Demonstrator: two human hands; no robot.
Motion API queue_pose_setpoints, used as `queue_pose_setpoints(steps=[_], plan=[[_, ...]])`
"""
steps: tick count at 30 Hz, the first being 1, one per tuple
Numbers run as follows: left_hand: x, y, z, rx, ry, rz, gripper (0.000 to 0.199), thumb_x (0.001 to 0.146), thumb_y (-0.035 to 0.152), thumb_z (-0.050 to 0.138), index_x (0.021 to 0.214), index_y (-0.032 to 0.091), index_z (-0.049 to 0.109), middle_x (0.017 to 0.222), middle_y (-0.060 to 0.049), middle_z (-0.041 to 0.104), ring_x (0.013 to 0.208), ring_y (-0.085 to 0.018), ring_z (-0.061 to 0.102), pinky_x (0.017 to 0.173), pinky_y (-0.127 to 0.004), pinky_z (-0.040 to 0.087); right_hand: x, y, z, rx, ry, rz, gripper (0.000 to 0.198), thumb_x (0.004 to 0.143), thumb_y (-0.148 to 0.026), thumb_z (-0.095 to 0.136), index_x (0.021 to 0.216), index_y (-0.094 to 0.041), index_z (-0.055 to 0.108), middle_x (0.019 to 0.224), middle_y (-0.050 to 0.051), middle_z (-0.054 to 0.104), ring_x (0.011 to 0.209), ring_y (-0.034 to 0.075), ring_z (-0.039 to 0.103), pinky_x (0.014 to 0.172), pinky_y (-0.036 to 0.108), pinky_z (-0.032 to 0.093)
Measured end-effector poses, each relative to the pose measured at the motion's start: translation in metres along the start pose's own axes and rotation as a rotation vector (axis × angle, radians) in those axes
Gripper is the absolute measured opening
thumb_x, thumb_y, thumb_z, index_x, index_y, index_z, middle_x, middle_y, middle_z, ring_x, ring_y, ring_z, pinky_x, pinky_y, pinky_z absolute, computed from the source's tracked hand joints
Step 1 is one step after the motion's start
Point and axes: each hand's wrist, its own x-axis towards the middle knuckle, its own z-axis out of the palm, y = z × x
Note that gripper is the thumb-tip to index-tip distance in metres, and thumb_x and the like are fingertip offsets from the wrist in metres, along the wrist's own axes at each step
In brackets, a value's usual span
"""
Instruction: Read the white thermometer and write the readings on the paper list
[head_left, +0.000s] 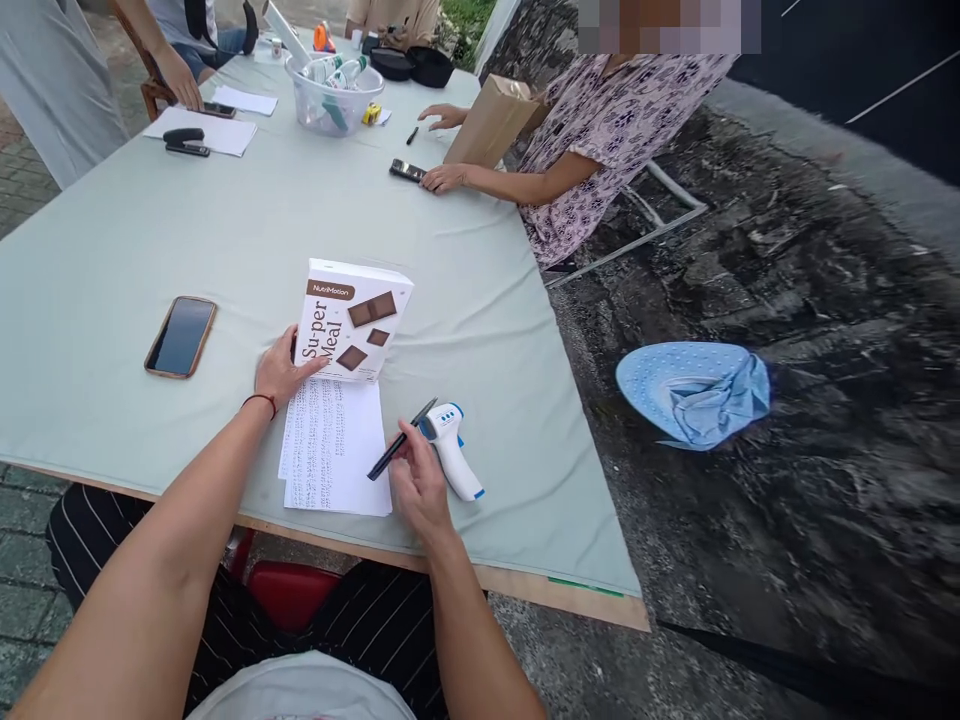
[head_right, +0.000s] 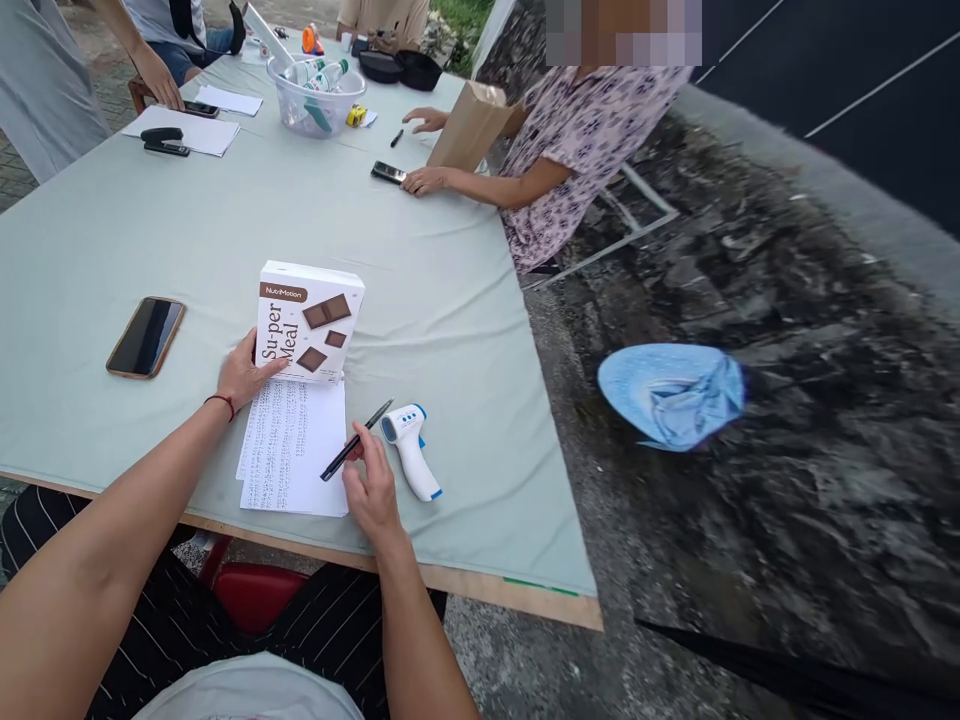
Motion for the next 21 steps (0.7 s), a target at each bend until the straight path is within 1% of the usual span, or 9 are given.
queue_pose_setpoints(steps=[3, 6, 9, 11, 13, 16, 18, 20, 21], plan=[[-0.001, 0.001, -0.001, -0.004, 0.003, 0.005, 0.064, 0.077, 0.053, 0.069, 0.132, 0.027, 0.053, 0.124, -0.004, 0.066, 0.110, -0.029, 0.062, 0.091, -0.042, 0.050, -0.009, -0.006, 0.005, 0.049, 0.081, -0.047, 0.032, 0.090, -0.031, 0.059, 0.118, -0.020, 0.051, 0.093, 0.004, 0.055, 0.081, 0.017, 0.056, 0.077, 0.032, 0.050], [-0.001, 0.002, -0.001, -0.006, 0.005, 0.008, 0.064, 0.077, 0.053, 0.069, 0.132, 0.026, 0.052, 0.124, -0.004, 0.066, 0.110, -0.029, 0.062, 0.091, -0.042, 0.050, -0.016, -0.013, 0.013, 0.126, 0.170, -0.082, 0.016, 0.095, -0.037, 0.055, 0.098, -0.022, 0.051, 0.078, -0.001, 0.048, 0.069, 0.014, 0.050, 0.067, 0.029, 0.046], [-0.001, 0.002, 0.000, 0.000, 0.008, -0.002, 0.062, 0.076, 0.053, 0.069, 0.130, 0.026, 0.053, 0.123, -0.003, 0.067, 0.108, -0.028, 0.063, 0.090, -0.041, 0.050, -0.019, -0.021, 0.018, 0.252, 0.145, -0.057, 0.031, 0.102, -0.047, 0.038, 0.110, -0.022, 0.054, 0.080, 0.001, 0.053, 0.073, 0.016, 0.055, 0.070, 0.032, 0.049], [0.000, 0.002, 0.000, 0.005, 0.007, -0.005, 0.059, 0.076, 0.053, 0.069, 0.128, 0.027, 0.055, 0.122, -0.003, 0.068, 0.108, -0.028, 0.063, 0.090, -0.041, 0.051, -0.019, -0.025, 0.020, 0.309, 0.097, -0.010, 0.044, 0.101, -0.053, 0.034, 0.126, -0.021, 0.052, 0.095, 0.006, 0.060, 0.084, 0.019, 0.061, 0.080, 0.038, 0.051], [0.000, 0.003, -0.001, 0.000, 0.003, -0.005, 0.060, 0.076, 0.054, 0.069, 0.127, 0.027, 0.055, 0.120, -0.003, 0.068, 0.107, -0.028, 0.064, 0.089, -0.041, 0.051, -0.017, -0.028, 0.022, 0.352, 0.061, 0.068, 0.047, 0.100, -0.053, 0.037, 0.130, -0.020, 0.053, 0.106, 0.009, 0.062, 0.092, 0.021, 0.063, 0.086, 0.041, 0.052], [0.000, 0.003, -0.001, -0.018, -0.002, -0.003, 0.063, 0.075, 0.056, 0.069, 0.128, 0.027, 0.054, 0.118, -0.002, 0.069, 0.106, -0.028, 0.064, 0.089, -0.041, 0.051, -0.012, -0.030, 0.027, 0.368, 0.068, 0.214, 0.030, 0.091, -0.046, 0.056, 0.104, -0.019, 0.062, 0.084, 0.003, 0.062, 0.073, 0.016, 0.060, 0.069, 0.031, 0.052], [0.000, 0.004, -0.001, -0.019, 0.001, 0.000, 0.063, 0.075, 0.057, 0.069, 0.128, 0.027, 0.054, 0.118, -0.003, 0.069, 0.106, -0.028, 0.064, 0.088, -0.040, 0.051, -0.010, -0.028, 0.030, 0.361, 0.098, 0.284, 0.020, 0.082, -0.039, 0.065, 0.083, -0.020, 0.058, 0.065, -0.003, 0.053, 0.056, 0.011, 0.049, 0.053, 0.024, 0.043], [-0.001, 0.004, -0.001, -0.012, 0.007, -0.002, 0.063, 0.075, 0.057, 0.069, 0.128, 0.027, 0.054, 0.118, -0.003, 0.069, 0.105, -0.028, 0.064, 0.088, -0.040, 0.050, -0.009, -0.026, 0.033, 0.388, 0.088, 0.304, 0.016, 0.080, -0.034, 0.062, 0.078, -0.020, 0.055, 0.058, -0.005, 0.048, 0.050, 0.010, 0.043, 0.048, 0.023, 0.038], [-0.001, 0.004, -0.001, -0.009, 0.008, -0.003, 0.063, 0.075, 0.057, 0.069, 0.128, 0.027, 0.054, 0.118, -0.003, 0.069, 0.105, -0.028, 0.064, 0.088, -0.040, 0.050, -0.009, -0.025, 0.033, 0.406, 0.065, 0.294, 0.012, 0.080, -0.032, 0.059, 0.080, -0.020, 0.057, 0.058, -0.005, 0.050, 0.051, 0.011, 0.045, 0.050, 0.023, 0.039]])
